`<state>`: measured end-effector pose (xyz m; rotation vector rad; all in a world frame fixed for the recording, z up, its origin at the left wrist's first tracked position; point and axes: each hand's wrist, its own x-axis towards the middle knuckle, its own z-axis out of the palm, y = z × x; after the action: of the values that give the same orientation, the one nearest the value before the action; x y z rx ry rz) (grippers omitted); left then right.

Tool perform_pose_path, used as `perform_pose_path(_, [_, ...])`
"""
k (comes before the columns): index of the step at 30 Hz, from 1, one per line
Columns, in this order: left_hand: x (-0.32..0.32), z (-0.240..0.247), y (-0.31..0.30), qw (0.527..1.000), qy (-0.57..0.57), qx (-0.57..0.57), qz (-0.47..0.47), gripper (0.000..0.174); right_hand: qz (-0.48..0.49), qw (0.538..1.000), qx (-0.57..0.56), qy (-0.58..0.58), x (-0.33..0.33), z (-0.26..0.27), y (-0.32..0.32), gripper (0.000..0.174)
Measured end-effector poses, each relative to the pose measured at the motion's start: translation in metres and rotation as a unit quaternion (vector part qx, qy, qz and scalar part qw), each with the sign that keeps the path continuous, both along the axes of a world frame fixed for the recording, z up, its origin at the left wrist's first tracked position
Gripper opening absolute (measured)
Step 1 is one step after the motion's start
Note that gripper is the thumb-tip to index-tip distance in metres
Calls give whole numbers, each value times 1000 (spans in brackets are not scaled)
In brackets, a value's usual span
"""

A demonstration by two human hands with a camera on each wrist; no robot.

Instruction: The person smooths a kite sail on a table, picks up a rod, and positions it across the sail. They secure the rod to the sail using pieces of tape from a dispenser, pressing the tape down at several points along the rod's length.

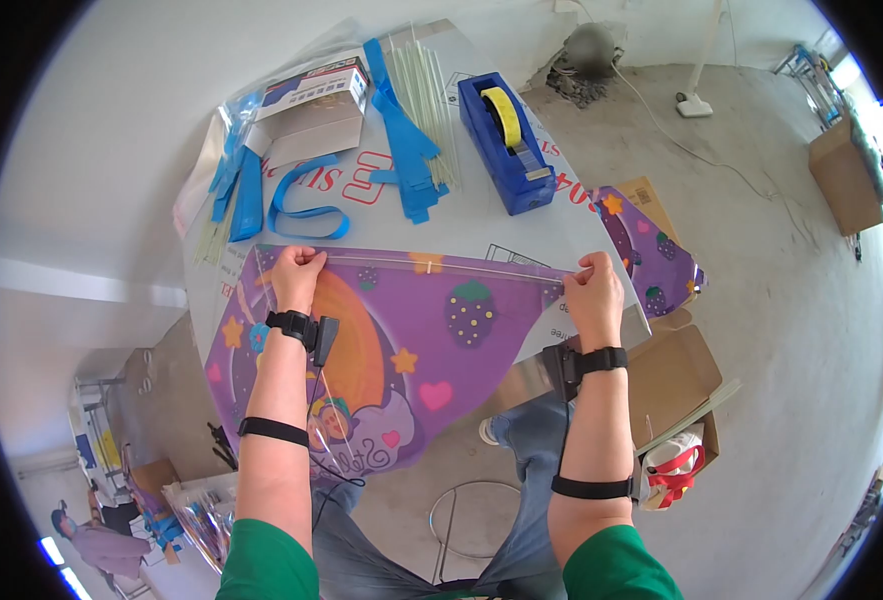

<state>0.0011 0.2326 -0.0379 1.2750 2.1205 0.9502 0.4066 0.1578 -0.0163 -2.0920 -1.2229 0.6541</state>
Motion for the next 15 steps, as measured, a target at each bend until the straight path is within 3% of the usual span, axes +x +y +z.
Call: perform_pose_path(15, [-1,-2,0,1000,7,14,-10,25,14,999,1,-51,-8,5,-2,31])
